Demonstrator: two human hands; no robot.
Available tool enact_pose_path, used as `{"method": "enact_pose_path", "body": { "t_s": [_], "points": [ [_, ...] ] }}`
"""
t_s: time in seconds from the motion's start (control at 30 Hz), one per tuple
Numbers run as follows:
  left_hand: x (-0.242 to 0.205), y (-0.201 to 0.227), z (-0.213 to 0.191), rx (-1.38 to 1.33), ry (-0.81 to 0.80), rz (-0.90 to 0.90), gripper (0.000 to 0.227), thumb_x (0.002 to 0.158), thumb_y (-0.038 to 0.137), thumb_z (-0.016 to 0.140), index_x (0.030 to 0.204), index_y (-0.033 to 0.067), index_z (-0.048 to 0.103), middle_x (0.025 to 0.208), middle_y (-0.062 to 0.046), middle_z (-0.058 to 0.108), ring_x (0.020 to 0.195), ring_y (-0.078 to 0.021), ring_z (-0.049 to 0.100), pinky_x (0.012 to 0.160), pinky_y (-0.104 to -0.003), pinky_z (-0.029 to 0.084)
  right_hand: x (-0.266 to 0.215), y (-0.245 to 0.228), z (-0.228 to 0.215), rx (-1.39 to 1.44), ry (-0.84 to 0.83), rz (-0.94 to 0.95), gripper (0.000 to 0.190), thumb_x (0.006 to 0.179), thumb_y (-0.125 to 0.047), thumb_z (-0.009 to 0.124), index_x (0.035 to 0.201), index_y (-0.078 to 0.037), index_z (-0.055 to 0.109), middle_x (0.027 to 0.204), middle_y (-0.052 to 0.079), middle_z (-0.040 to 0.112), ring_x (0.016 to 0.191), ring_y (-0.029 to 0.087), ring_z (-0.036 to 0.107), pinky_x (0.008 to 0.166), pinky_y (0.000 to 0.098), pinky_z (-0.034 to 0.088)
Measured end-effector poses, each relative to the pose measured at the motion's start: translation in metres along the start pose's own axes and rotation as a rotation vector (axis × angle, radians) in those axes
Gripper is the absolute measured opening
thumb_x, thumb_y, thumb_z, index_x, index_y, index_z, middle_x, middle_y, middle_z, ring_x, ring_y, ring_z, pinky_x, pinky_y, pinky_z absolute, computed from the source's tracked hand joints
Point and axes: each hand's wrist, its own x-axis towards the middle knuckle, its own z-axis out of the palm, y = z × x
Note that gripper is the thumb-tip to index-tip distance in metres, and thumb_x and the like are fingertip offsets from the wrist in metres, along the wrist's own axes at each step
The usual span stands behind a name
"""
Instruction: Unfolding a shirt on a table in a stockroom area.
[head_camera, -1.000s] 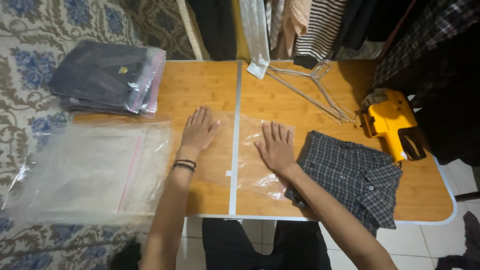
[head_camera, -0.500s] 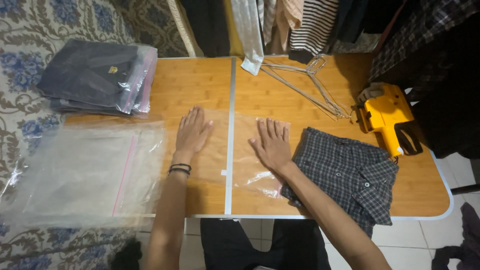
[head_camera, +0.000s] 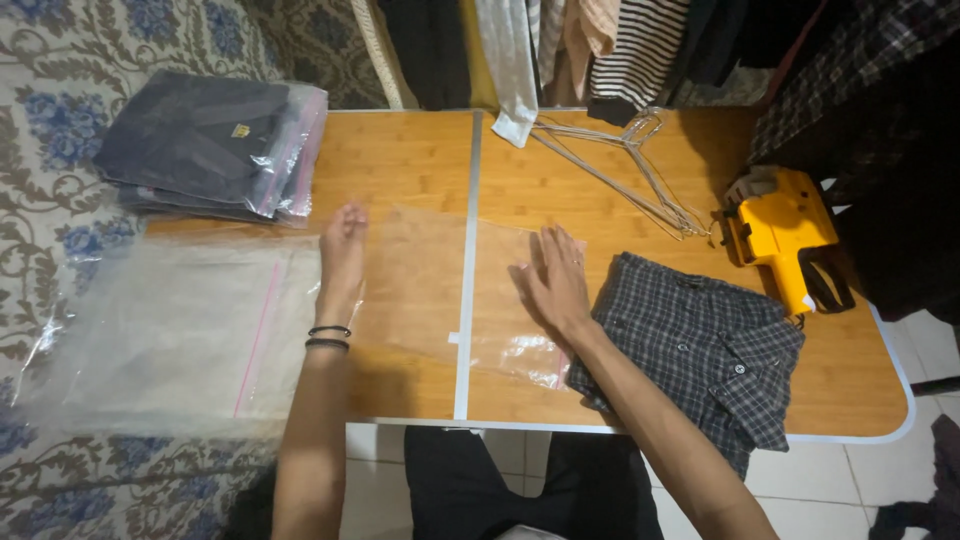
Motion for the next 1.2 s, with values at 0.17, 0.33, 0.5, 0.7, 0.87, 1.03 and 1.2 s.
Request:
{"method": "enact_pose_path", "body": {
  "t_s": [0.17, 0.33, 0.5, 0.7, 0.87, 1.03, 1.2],
  "points": [
    [-0.030, 0.045, 0.009, 0.741, -0.065, -0.024, 0.036, 0.090, 0.029, 0.067, 0.116, 0.0030, 0.069, 0.108, -0.020, 0.072, 0.106, -0.0380, 0.067, 0.092, -0.052, 0.051, -0.002, -0.008, -0.004, 0.120, 0.042, 0.038, 0.070, 0.100, -0.043, 0.047, 0.154, 0.000, 0.036, 0.167, 0.024, 0.021, 0.155, 0.038, 0.019, 0.123, 0.0562, 0.016],
    [-0.025, 0.015, 0.018, 0.826, -0.093, -0.055, 0.022, 0.086, 0.023, 0.069, 0.099, 0.0064, 0.074, 0.103, -0.018, 0.075, 0.099, -0.0398, 0.067, 0.085, -0.055, 0.049, -0.004, -0.006, -0.006, 0.261, 0.170, 0.051, 0.046, 0.096, -0.017, 0.055, 0.139, 0.002, 0.055, 0.162, 0.023, 0.036, 0.149, 0.037, 0.036, 0.121, 0.0531, 0.030],
    [-0.005, -0.038, 0.006, 0.140, -0.207, -0.125, 0.017, 0.087, 0.007, 0.068, 0.103, 0.0051, 0.066, 0.096, -0.008, 0.073, 0.088, -0.0170, 0.070, 0.077, -0.030, 0.055, -0.007, 0.005, -0.006, 0.290, 0.319, -0.052, 0.031, 0.096, -0.007, 0.052, 0.122, 0.000, 0.067, 0.144, 0.018, 0.058, 0.137, 0.031, 0.057, 0.120, 0.0453, 0.047],
    [-0.028, 0.101, -0.026, -0.238, -0.345, -0.244, 0.027, 0.096, 0.011, 0.071, 0.117, 0.0073, 0.054, 0.104, -0.002, 0.071, 0.089, -0.0082, 0.063, 0.069, -0.023, 0.046, 0.006, 0.029, 0.011, 0.183, 0.420, -0.190, 0.057, 0.096, -0.022, 0.067, 0.141, 0.009, 0.049, 0.144, 0.035, 0.046, 0.136, 0.049, 0.042, 0.112, 0.0553, 0.033],
    [-0.038, 0.159, -0.059, -0.330, -0.360, -0.124, 0.032, 0.095, 0.008, 0.071, 0.123, 0.0071, 0.055, 0.110, -0.003, 0.071, 0.094, -0.0082, 0.065, 0.073, -0.024, 0.052, 0.013, 0.001, 0.019, 0.138, 0.177, 0.020, 0.067, 0.092, -0.032, 0.067, 0.141, 0.008, 0.047, 0.137, 0.032, 0.054, 0.130, 0.046, 0.050, 0.114, 0.0535, 0.035],
    [-0.044, 0.214, -0.080, -0.364, -0.403, -0.059, 0.029, 0.098, 0.006, 0.067, 0.125, 0.0022, 0.058, 0.114, -0.006, 0.072, 0.098, -0.0100, 0.068, 0.075, -0.026, 0.057, 0.022, -0.008, 0.070, 0.168, 0.049, 0.042, 0.060, 0.100, -0.034, 0.066, 0.141, 0.006, 0.048, 0.126, 0.025, 0.064, 0.122, 0.039, 0.060, 0.116, 0.0563, 0.031],
    [-0.047, 0.264, -0.117, -0.261, -0.437, 0.034, 0.026, 0.101, 0.005, 0.065, 0.126, -0.0005, 0.064, 0.113, -0.009, 0.072, 0.092, -0.0116, 0.070, 0.074, -0.025, 0.058, 0.023, -0.077, 0.085, 1.032, 0.070, 0.166, 0.065, 0.090, -0.010, 0.067, 0.146, -0.006, 0.036, 0.100, 0.010, 0.065, 0.088, 0.017, 0.065, 0.076, 0.0317, 0.055]
  ]
}}
